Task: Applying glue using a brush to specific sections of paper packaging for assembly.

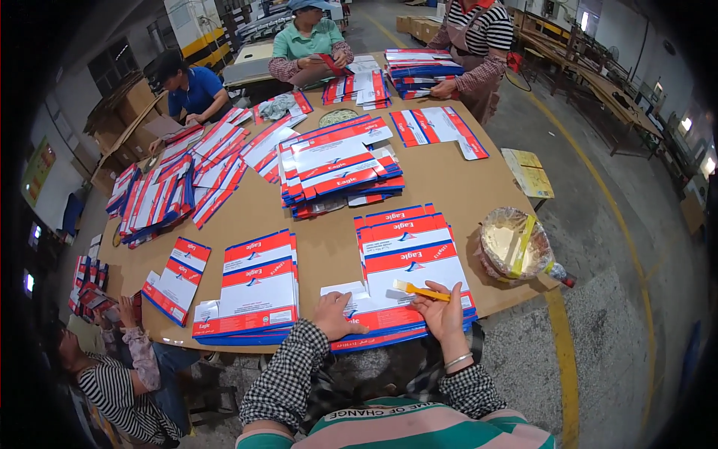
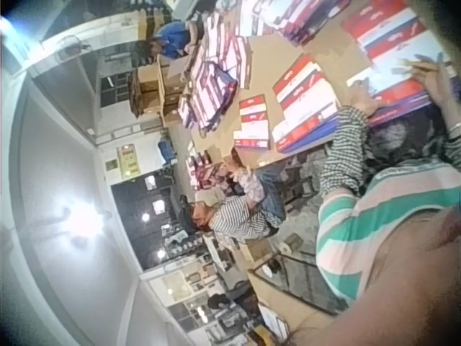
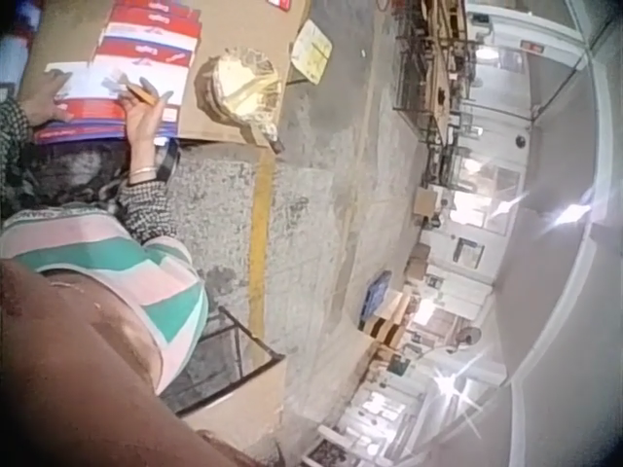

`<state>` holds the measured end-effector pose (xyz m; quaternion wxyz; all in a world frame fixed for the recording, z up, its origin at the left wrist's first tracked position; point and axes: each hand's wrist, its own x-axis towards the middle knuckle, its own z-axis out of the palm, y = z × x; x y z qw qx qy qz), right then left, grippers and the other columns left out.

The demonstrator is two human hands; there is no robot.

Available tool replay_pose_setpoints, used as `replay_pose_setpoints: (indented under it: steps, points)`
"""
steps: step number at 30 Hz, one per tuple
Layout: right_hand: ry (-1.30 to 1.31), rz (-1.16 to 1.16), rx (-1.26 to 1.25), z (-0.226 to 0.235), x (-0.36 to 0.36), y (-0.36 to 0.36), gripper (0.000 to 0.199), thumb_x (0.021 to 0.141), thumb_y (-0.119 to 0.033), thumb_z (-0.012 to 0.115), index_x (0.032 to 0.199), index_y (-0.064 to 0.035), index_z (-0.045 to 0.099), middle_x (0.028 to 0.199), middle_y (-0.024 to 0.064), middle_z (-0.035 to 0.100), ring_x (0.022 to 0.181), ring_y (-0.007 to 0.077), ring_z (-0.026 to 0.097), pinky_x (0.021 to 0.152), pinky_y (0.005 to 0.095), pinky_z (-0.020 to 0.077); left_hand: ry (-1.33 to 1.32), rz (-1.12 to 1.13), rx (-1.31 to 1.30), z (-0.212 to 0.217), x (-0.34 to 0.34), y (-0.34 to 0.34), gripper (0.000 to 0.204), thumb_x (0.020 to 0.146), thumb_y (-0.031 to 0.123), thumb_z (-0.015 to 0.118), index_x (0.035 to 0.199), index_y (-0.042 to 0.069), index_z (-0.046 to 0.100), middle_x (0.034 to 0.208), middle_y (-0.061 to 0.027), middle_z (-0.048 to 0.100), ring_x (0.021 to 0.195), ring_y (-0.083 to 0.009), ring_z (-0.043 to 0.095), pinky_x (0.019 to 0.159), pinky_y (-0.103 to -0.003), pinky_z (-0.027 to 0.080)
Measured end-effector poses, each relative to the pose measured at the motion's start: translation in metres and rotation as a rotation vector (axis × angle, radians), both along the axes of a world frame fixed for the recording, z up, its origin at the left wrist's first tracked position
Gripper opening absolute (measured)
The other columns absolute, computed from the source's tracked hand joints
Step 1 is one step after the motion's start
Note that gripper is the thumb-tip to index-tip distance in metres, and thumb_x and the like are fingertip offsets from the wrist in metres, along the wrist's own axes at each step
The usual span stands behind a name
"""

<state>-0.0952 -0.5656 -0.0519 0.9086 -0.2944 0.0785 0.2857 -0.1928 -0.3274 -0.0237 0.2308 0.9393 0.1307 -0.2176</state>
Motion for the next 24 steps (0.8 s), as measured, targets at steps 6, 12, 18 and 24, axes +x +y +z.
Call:
replay_pose_setpoints:
  steps: [6,12,18,24]
  points:
    - [-0.001,-0.015,0.016,0.001,-0.001,0.0,0.071,0.09,-0.058,0.022,0.109,0.0046,0.048,0.096,0.0219,0.056,0.083,0.0288,0.058,0.081,0.0417,0.0483,-0.059,0.002,0.011,-0.002,-0.002,0.0,0.1,0.058,0.058,0.074,0.131,0.0,0.037,0.128,-0.0203,0.037,0.122,-0.0319,0.031,0.103,-0.039,0.027]
    - [0.011,-0.028,0.033,-0.003,0.0,-0.001,0.07,0.09,-0.058,0.025,0.108,0.0047,0.049,0.095,0.0227,0.056,0.081,0.0297,0.058,0.08,0.0424,0.049,-0.032,-0.004,-0.007,-0.003,-0.001,0.0,0.101,0.058,0.061,0.072,0.132,0.002,0.036,0.132,-0.0205,0.034,0.124,-0.0321,0.028,0.104,-0.04,0.026]
    - [0.019,-0.034,0.018,-0.001,0.0,0.0,0.07,0.09,-0.058,0.024,0.108,0.0048,0.049,0.095,0.0228,0.056,0.081,0.0296,0.058,0.079,0.0423,0.049,-0.061,-0.015,-0.003,-0.007,-0.002,0.001,0.101,0.058,0.061,0.072,0.131,0.001,0.037,0.13,-0.0208,0.036,0.123,-0.0324,0.029,0.104,-0.04,0.026]
    - [0.027,-0.038,0.024,-0.003,0.0,0.0,0.07,0.09,-0.058,0.024,0.108,0.0047,0.048,0.096,0.023,0.056,0.081,0.0296,0.058,0.079,0.0423,0.0491,-0.097,-0.009,-0.005,-0.004,-0.002,-0.001,0.1,0.057,0.054,0.076,0.13,-0.003,0.037,0.124,-0.0208,0.04,0.119,-0.0326,0.032,0.103,-0.038,0.027]
